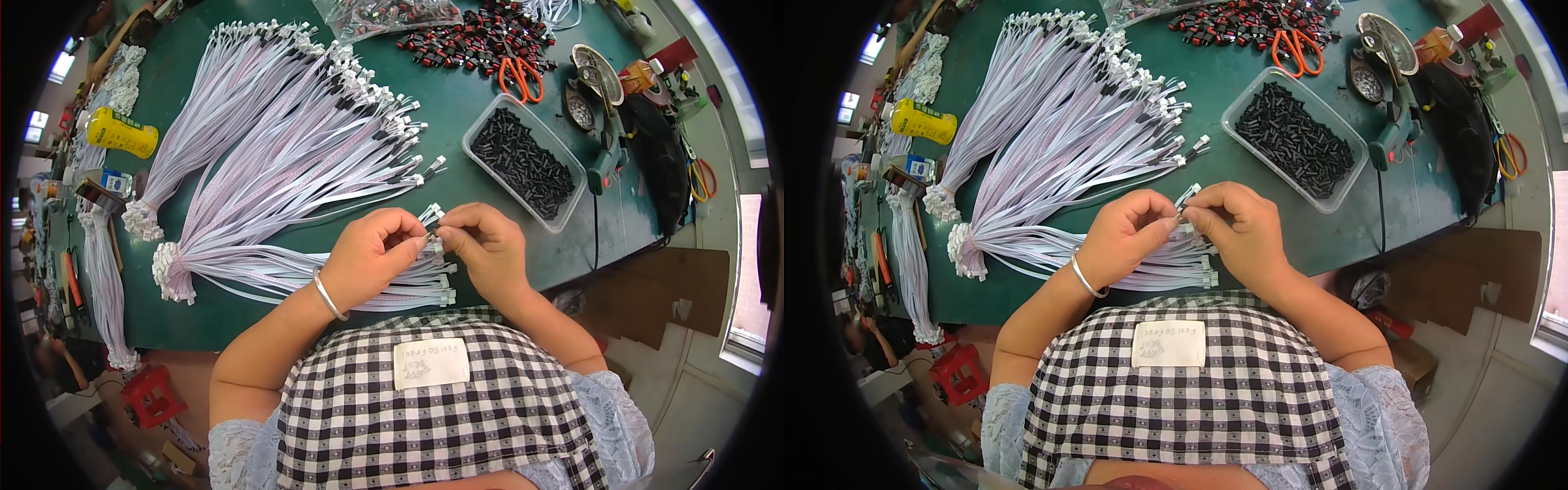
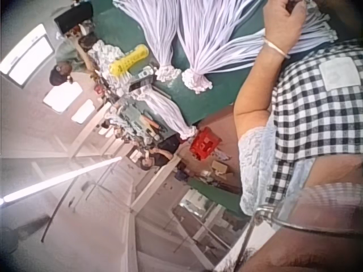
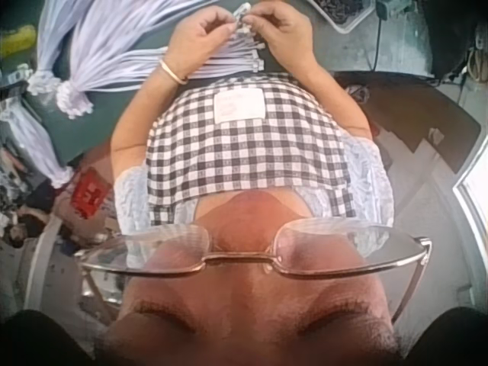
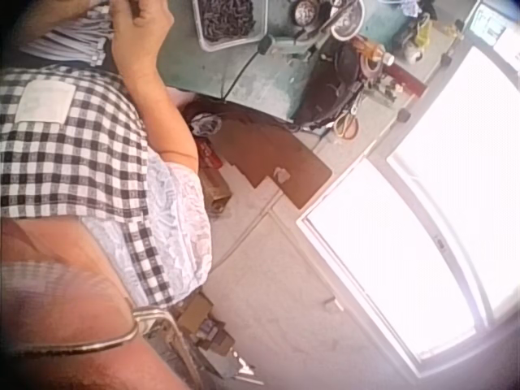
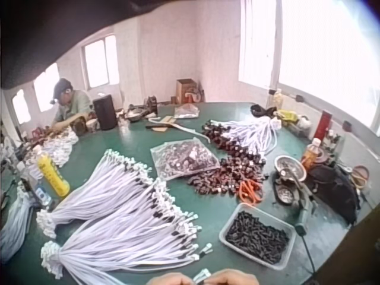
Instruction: The person repeatedly picks small black plastic components from a container and attaches them to the ends of white cables. They handle the cables and components by hand, working at a green table with tools and parts nearby.
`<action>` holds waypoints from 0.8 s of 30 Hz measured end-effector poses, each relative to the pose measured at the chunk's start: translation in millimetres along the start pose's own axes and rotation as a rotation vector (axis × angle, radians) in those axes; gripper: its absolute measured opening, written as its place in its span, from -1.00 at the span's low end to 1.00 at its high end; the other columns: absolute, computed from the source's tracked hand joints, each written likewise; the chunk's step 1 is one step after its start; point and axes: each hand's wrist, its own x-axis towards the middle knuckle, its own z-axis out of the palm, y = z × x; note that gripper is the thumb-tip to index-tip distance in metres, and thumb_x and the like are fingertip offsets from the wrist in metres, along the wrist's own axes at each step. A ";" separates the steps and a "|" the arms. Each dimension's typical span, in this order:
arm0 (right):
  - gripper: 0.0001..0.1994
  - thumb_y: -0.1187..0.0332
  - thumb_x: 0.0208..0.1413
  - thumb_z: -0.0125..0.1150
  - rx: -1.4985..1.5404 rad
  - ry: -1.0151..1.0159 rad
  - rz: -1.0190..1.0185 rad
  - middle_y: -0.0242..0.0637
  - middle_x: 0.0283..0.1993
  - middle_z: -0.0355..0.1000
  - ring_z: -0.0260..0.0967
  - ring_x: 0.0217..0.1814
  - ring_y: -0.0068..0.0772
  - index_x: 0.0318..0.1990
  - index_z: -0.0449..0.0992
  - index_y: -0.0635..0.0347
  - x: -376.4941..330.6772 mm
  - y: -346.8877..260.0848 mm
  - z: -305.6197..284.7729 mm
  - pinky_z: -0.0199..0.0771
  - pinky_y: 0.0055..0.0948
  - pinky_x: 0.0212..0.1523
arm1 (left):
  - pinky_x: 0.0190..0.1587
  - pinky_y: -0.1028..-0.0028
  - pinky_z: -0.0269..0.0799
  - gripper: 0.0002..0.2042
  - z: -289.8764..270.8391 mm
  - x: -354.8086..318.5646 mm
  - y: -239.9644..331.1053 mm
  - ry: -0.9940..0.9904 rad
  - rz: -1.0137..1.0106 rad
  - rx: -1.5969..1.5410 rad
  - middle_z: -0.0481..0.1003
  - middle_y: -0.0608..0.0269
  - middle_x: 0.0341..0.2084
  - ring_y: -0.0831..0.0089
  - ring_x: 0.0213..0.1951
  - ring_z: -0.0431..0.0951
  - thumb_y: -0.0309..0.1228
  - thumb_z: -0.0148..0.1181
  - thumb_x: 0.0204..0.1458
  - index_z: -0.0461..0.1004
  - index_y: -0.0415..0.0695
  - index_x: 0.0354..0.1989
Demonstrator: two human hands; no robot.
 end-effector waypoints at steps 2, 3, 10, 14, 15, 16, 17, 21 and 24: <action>-0.92 0.53 0.00 0.29 -0.004 -0.007 -0.009 -0.29 -0.36 0.48 0.40 -0.44 -0.59 -0.35 0.52 0.30 0.5 0.7 0.3 0.41 -0.60 -0.43 | -0.37 0.69 0.28 -0.90 -0.3 -0.1 0.4 -0.004 -0.002 0.014 0.42 0.44 -0.43 0.75 -0.41 0.36 -0.50 0.14 0.09 0.43 -0.22 -0.24; -0.92 0.53 0.00 0.29 -0.006 -0.011 -0.014 -0.30 -0.36 0.48 0.40 -0.44 -0.59 -0.35 0.52 0.30 0.7 0.9 0.6 0.41 -0.60 -0.43 | -0.37 0.69 0.28 -0.90 -0.2 -0.2 -0.2 -0.002 0.009 0.021 0.42 0.45 -0.43 0.75 -0.41 0.36 -0.50 0.14 0.09 0.43 -0.22 -0.24; -0.92 0.52 0.00 0.28 -0.078 -0.013 -0.047 -0.31 -0.38 0.49 0.41 -0.43 -0.59 -0.34 0.52 0.27 -1.7 3.1 2.1 0.41 -0.60 -0.42 | -0.36 0.70 0.28 -0.90 -0.3 -0.6 -2.4 0.012 0.021 0.003 0.42 0.45 -0.41 0.75 -0.40 0.35 -0.50 0.14 0.09 0.43 -0.22 -0.25; -0.93 0.53 0.01 0.27 0.010 -0.014 0.030 -0.31 -0.39 0.49 0.42 -0.45 -0.60 -0.32 0.52 0.27 -4.4 5.8 2.7 0.41 -0.61 -0.43 | -0.35 0.70 0.30 -0.90 -0.3 -0.5 -2.6 0.019 0.018 0.010 0.42 0.45 -0.41 0.75 -0.40 0.36 -0.50 0.13 0.10 0.43 -0.22 -0.25; -0.93 0.53 0.02 0.26 0.035 -0.018 0.054 -0.31 -0.39 0.49 0.42 -0.45 -0.60 -0.32 0.52 0.27 -4.8 5.8 3.1 0.41 -0.61 -0.44 | -0.34 0.70 0.30 -0.90 -0.3 -0.6 -2.5 0.019 0.022 0.007 0.42 0.45 -0.41 0.75 -0.40 0.36 -0.50 0.13 0.10 0.43 -0.22 -0.25; -0.93 0.53 0.03 0.25 0.050 -0.009 0.057 -0.31 -0.40 0.49 0.41 -0.46 -0.60 -0.32 0.52 0.27 -5.3 5.7 3.5 0.40 -0.61 -0.44 | -0.34 0.70 0.30 -0.90 -0.2 -0.8 -2.2 0.020 0.026 0.003 0.42 0.45 -0.41 0.75 -0.40 0.36 -0.50 0.12 0.10 0.43 -0.22 -0.25; -0.93 0.53 0.03 0.25 0.066 0.000 0.060 -0.31 -0.40 0.49 0.41 -0.47 -0.61 -0.32 0.52 0.27 -5.7 5.7 4.2 0.40 -0.62 -0.45 | -0.34 0.70 0.31 -0.91 -0.2 -0.9 -2.0 0.020 0.030 0.000 0.42 0.44 -0.41 0.75 -0.40 0.37 -0.50 0.12 0.10 0.43 -0.22 -0.25; -0.95 0.53 0.05 0.23 0.118 0.019 0.078 -0.32 -0.42 0.48 0.40 -0.48 -0.62 -0.32 0.51 0.29 -6.8 5.3 5.7 0.40 -0.62 -0.46 | -0.34 0.68 0.31 -0.91 0.9 -1.0 -2.8 0.030 0.050 0.023 0.41 0.44 -0.41 0.74 -0.39 0.36 -0.51 0.13 0.09 0.43 -0.22 -0.25; -0.95 0.53 0.04 0.24 0.090 0.001 0.089 -0.33 -0.42 0.47 0.39 -0.47 -0.62 -0.34 0.52 0.29 -5.5 2.4 4.9 0.39 -0.61 -0.46 | -0.35 0.66 0.31 -0.91 1.4 -1.8 -0.6 0.041 0.110 0.085 0.40 0.42 -0.42 0.72 -0.39 0.36 -0.51 0.14 0.07 0.45 -0.23 -0.27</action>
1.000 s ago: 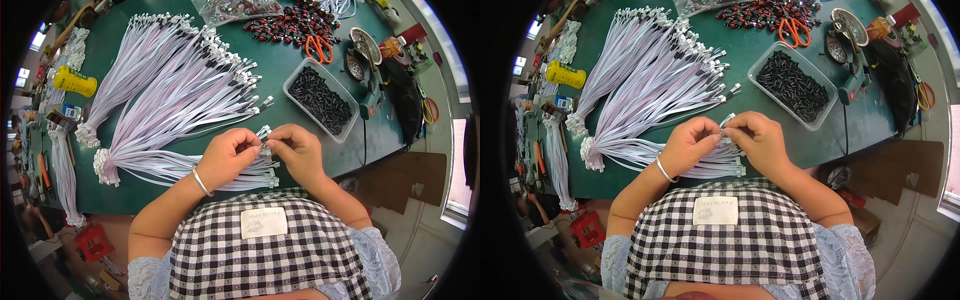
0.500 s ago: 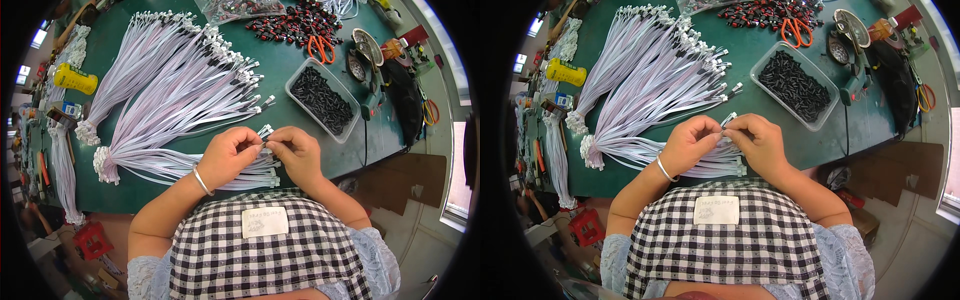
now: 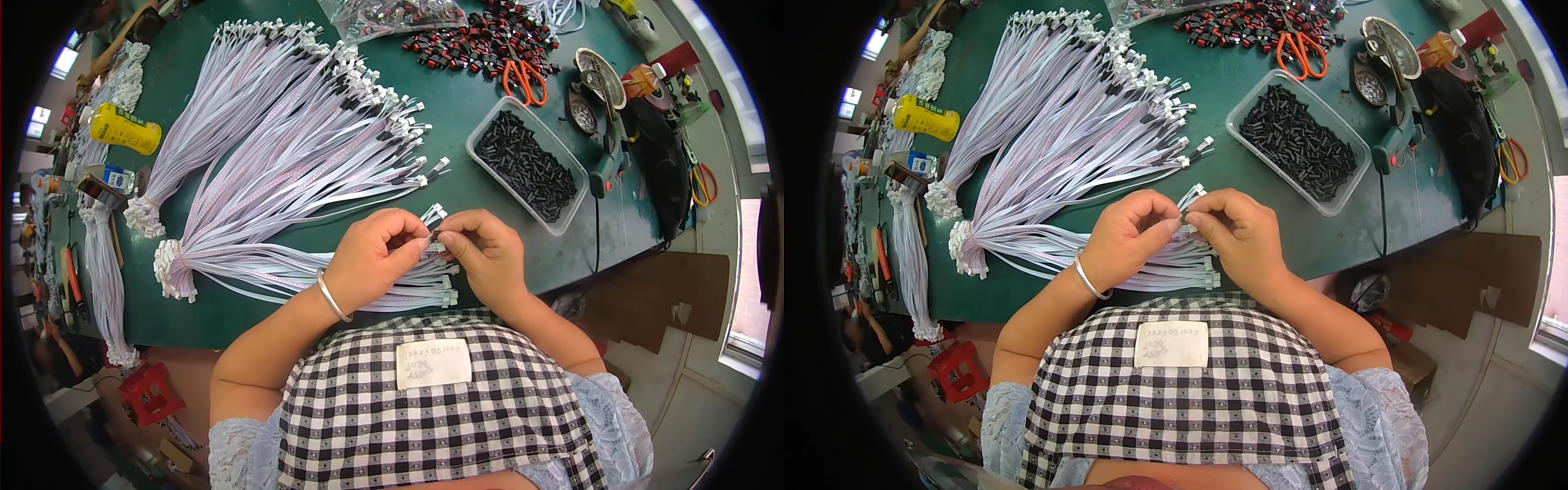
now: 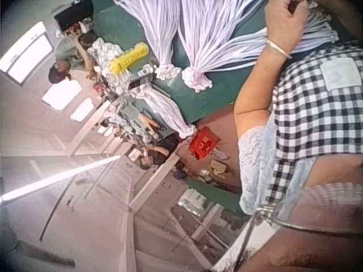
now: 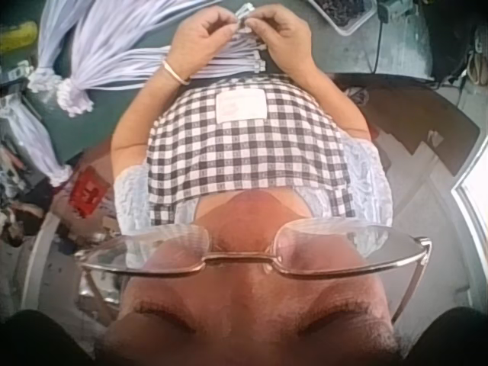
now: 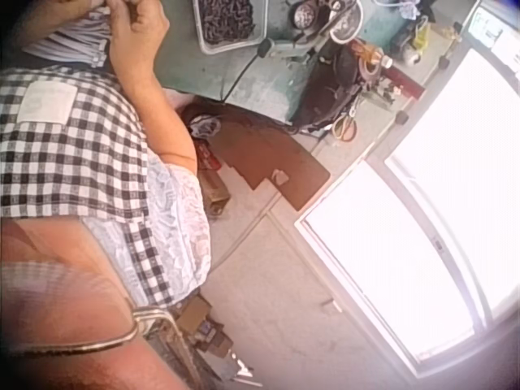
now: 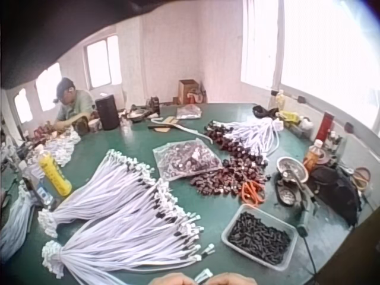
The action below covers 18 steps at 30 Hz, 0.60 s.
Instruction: The person repeatedly picks small black plastic components from a container and attaches them to the ends of white cables. They handle the cables and components by hand, working at a green table with tools and parts nearby.
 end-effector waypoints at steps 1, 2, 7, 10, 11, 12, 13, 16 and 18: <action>-0.95 0.53 0.03 0.25 -0.041 -0.014 -0.008 -0.33 -0.42 0.46 0.39 -0.47 -0.61 -0.34 0.52 0.29 1.0 -1.3 -1.0 0.38 -0.61 -0.45 | -0.35 0.65 0.31 -0.91 -0.2 -0.2 0.8 0.004 0.019 0.022 0.39 0.41 -0.42 0.71 -0.40 0.36 -0.51 0.15 0.06 0.45 -0.23 -0.28; -0.95 0.52 0.02 0.25 -0.083 -0.029 -0.016 -0.33 -0.42 0.46 0.39 -0.46 -0.60 -0.35 0.52 0.29 2.5 -2.8 -2.8 0.38 -0.60 -0.45 | -0.35 0.64 0.31 -0.91 -0.3 -0.3 1.8 0.009 0.037 0.044 0.39 0.40 -0.43 0.70 -0.40 0.37 -0.51 0.15 0.05 0.46 -0.24 -0.29; -0.92 0.50 -0.01 0.28 -0.254 -0.134 -0.056 -0.33 -0.41 0.43 0.39 -0.45 -0.53 -0.36 0.52 0.28 11.1 -15.0 -12.6 0.38 -0.56 -0.42 | -0.37 0.60 0.32 -0.91 -0.7 0.3 7.7 0.021 0.090 0.121 0.39 0.32 -0.45 0.62 -0.43 0.39 -0.51 0.17 0.01 0.47 -0.26 -0.33; -0.92 0.51 -0.02 0.28 -0.326 -0.195 -0.092 -0.32 -0.41 0.44 0.40 -0.43 -0.48 -0.36 0.52 0.27 13.9 -22.0 -17.3 0.38 -0.53 -0.42 | -0.38 0.59 0.32 -0.91 -1.3 0.6 7.3 0.004 0.116 0.173 0.40 0.29 -0.45 0.59 -0.46 0.40 -0.51 0.18 0.00 0.47 -0.26 -0.34; -0.92 0.51 -0.03 0.28 -0.355 -0.200 -0.117 -0.31 -0.41 0.44 0.40 -0.42 -0.45 -0.36 0.52 0.26 14.0 -23.5 -17.2 0.38 -0.51 -0.42 | -0.38 0.58 0.32 -0.91 -1.5 0.5 7.2 -0.001 0.124 0.194 0.40 0.28 -0.46 0.59 -0.46 0.40 -0.51 0.17 0.00 0.47 -0.26 -0.34; -0.92 0.51 -0.04 0.28 -0.385 -0.205 -0.143 -0.30 -0.41 0.44 0.41 -0.41 -0.43 -0.36 0.52 0.25 14.1 -24.1 -17.1 0.39 -0.50 -0.42 | -0.39 0.58 0.33 -0.91 -1.4 0.5 6.9 0.001 0.128 0.195 0.40 0.28 -0.46 0.59 -0.46 0.40 -0.51 0.17 -0.01 0.47 -0.25 -0.34; -0.92 0.52 -0.05 0.29 -0.403 -0.201 -0.182 -0.29 -0.40 0.44 0.41 -0.40 -0.41 -0.36 0.52 0.25 14.1 -23.7 -17.0 0.39 -0.49 -0.42 | -0.39 0.58 0.33 -0.91 -1.1 0.6 6.6 0.003 0.132 0.196 0.40 0.28 -0.46 0.58 -0.47 0.40 -0.51 0.17 -0.01 0.47 -0.25 -0.34; -0.91 0.53 -0.07 0.29 -0.444 -0.193 -0.257 -0.27 -0.39 0.45 0.43 -0.39 -0.35 -0.37 0.52 0.24 14.2 -22.6 -16.1 0.40 -0.46 -0.41 | -0.39 0.58 0.33 -0.91 -1.2 0.2 7.7 0.007 0.129 0.191 0.40 0.28 -0.46 0.58 -0.46 0.41 -0.51 0.17 -0.01 0.48 -0.25 -0.34; -0.90 0.53 -0.08 0.29 -0.459 -0.197 -0.250 -0.26 -0.38 0.45 0.43 -0.37 -0.33 -0.37 0.52 0.23 13.8 -23.1 -15.8 0.40 -0.44 -0.39 | -0.39 0.58 0.34 -0.90 -1.9 0.0 7.0 0.005 0.137 0.199 0.41 0.27 -0.44 0.57 -0.45 0.42 -0.51 0.17 -0.01 0.48 -0.26 -0.33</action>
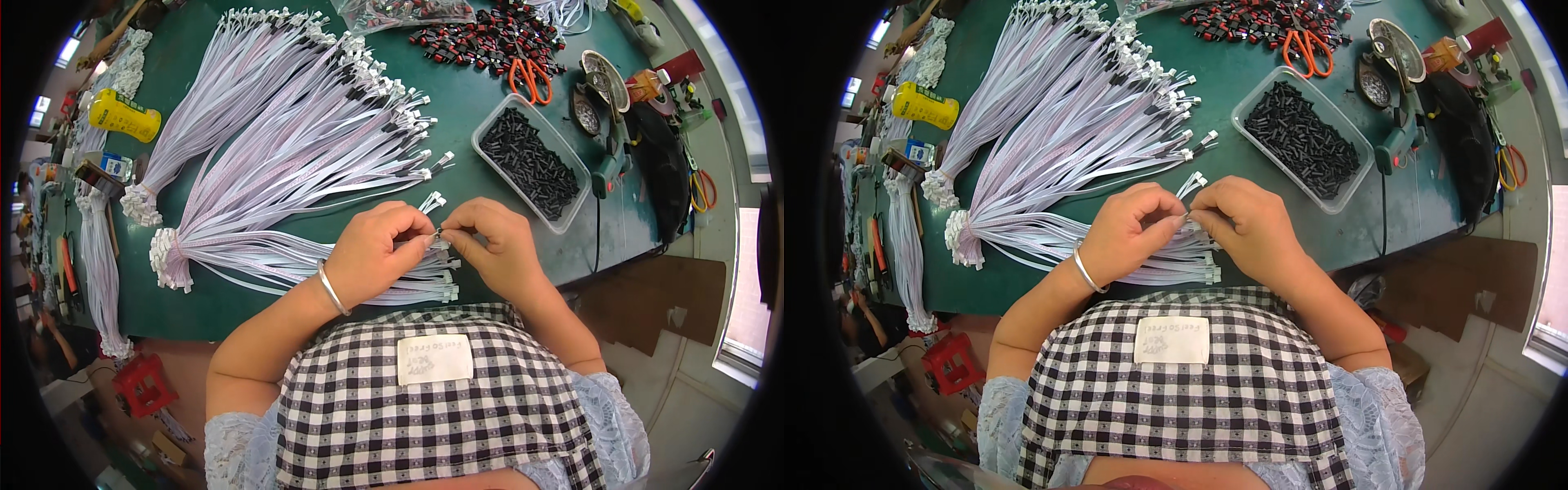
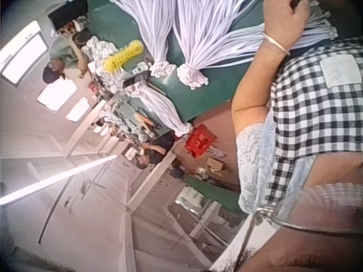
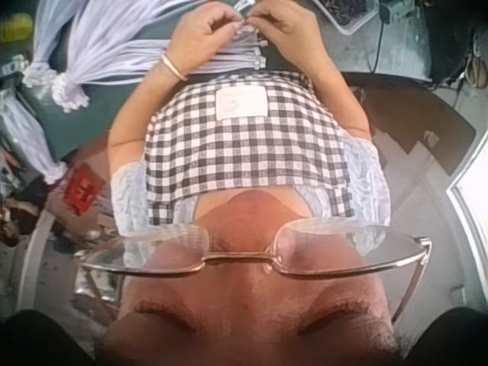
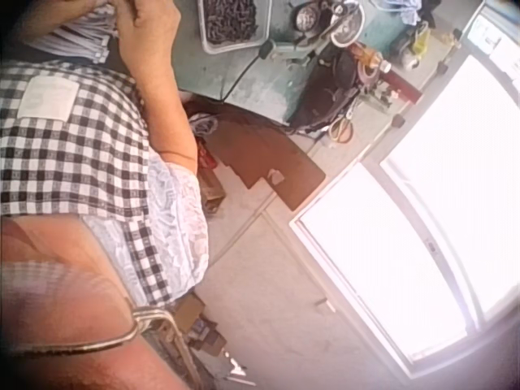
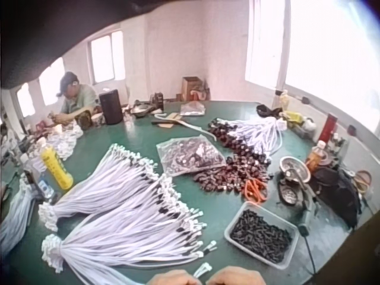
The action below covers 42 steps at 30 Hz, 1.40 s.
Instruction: The person repeatedly picks small black plastic components from a container and attaches them to the ends of white cables. They handle the cables and components by hand, working at a green table with tools and parts nearby.
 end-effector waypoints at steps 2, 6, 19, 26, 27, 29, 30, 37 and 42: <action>-0.91 0.53 -0.08 0.28 0.025 -0.012 -0.011 -0.27 -0.37 0.45 0.43 -0.36 -0.33 -0.37 0.52 0.23 -0.3 -0.3 -0.2 0.41 -0.44 -0.38 | -0.40 0.56 0.35 -0.89 -0.8 -0.9 -3.4 -0.004 0.023 0.023 0.44 0.25 -0.41 0.55 -0.44 0.44 -0.51 0.17 -0.01 0.47 -0.26 -0.31; -0.91 0.53 -0.07 0.28 0.009 -0.032 -0.022 -0.27 -0.37 0.45 0.43 -0.36 -0.33 -0.38 0.52 0.22 -0.7 0.1 1.7 0.40 -0.44 -0.38 | -0.20 0.42 0.34 -0.79 -6.0 -4.5 -0.8 -0.009 0.128 0.214 0.50 0.22 -0.31 0.39 -0.37 0.49 -0.50 0.18 -0.04 0.46 -0.17 -0.18; -0.93 0.46 -0.11 0.24 -0.192 -0.239 -0.161 -0.25 -0.46 0.40 0.37 -0.36 -0.15 -0.43 0.48 0.19 27.0 -4.4 7.2 0.37 -0.27 -0.31 | -0.08 0.39 0.21 -0.74 -19.4 -7.8 4.9 0.036 0.112 0.354 0.55 0.33 -0.51 0.37 -0.35 0.53 -0.51 0.23 -0.11 0.39 -0.10 -0.21; -0.74 0.41 -0.09 0.31 -0.273 0.007 -0.217 -0.20 -0.14 0.44 0.36 -0.04 -0.13 -0.18 0.54 0.15 40.6 -2.1 -24.0 0.38 -0.29 -0.04 | -0.35 0.34 0.34 -0.87 -29.7 15.8 5.6 0.235 0.167 0.545 0.46 0.18 -0.59 0.25 -0.43 0.47 -0.57 0.22 -0.12 0.40 -0.17 -0.39; -0.74 0.41 -0.08 0.30 -0.309 0.076 -0.171 -0.20 -0.14 0.45 0.36 -0.04 -0.13 -0.17 0.54 0.16 38.4 3.4 -34.1 0.38 -0.29 -0.03 | -0.31 0.31 0.35 -0.89 -32.2 17.9 6.8 0.249 0.191 0.632 0.43 0.19 -0.54 0.22 -0.41 0.43 -0.57 0.21 -0.13 0.42 -0.16 -0.41; -0.83 0.43 -0.07 0.28 -0.442 0.145 -0.122 -0.24 -0.23 0.47 0.36 -0.10 -0.18 -0.26 0.56 0.19 36.0 11.9 -57.9 0.38 -0.30 -0.11 | -0.30 0.31 0.35 -0.88 -34.5 23.9 -12.0 0.313 0.305 0.713 0.42 0.20 -0.50 0.22 -0.37 0.42 -0.56 0.22 -0.13 0.44 -0.14 -0.41; -0.87 0.43 -0.09 0.27 -0.607 0.127 -0.134 -0.28 -0.29 0.46 0.36 -0.16 -0.20 -0.33 0.55 0.20 32.7 19.4 -73.0 0.36 -0.29 -0.15 | -0.30 0.31 0.35 -0.88 -33.9 28.4 -18.0 0.334 0.367 0.748 0.42 0.20 -0.48 0.22 -0.35 0.42 -0.56 0.22 -0.13 0.44 -0.14 -0.40; -0.82 0.42 -0.14 0.29 -0.867 -0.044 -0.098 -0.30 -0.37 0.42 0.34 -0.19 -0.19 -0.31 0.54 0.16 18.2 47.2 -95.1 0.32 -0.26 -0.09 | -0.32 0.34 0.38 -0.88 -17.9 17.5 2.7 0.171 0.263 0.814 0.40 0.26 -0.49 0.25 -0.37 0.44 -0.42 0.28 -0.14 0.49 -0.10 -0.42; -0.90 0.46 -0.11 0.22 -0.845 -0.063 -0.096 -0.28 -0.39 0.41 0.34 -0.21 -0.19 -0.37 0.53 0.18 21.4 61.2 -91.2 0.34 -0.24 -0.12 | -0.36 0.33 0.40 -0.88 -5.5 24.1 -2.6 0.096 0.287 0.831 0.42 0.25 -0.51 0.25 -0.41 0.47 -0.39 0.27 -0.12 0.50 -0.09 -0.40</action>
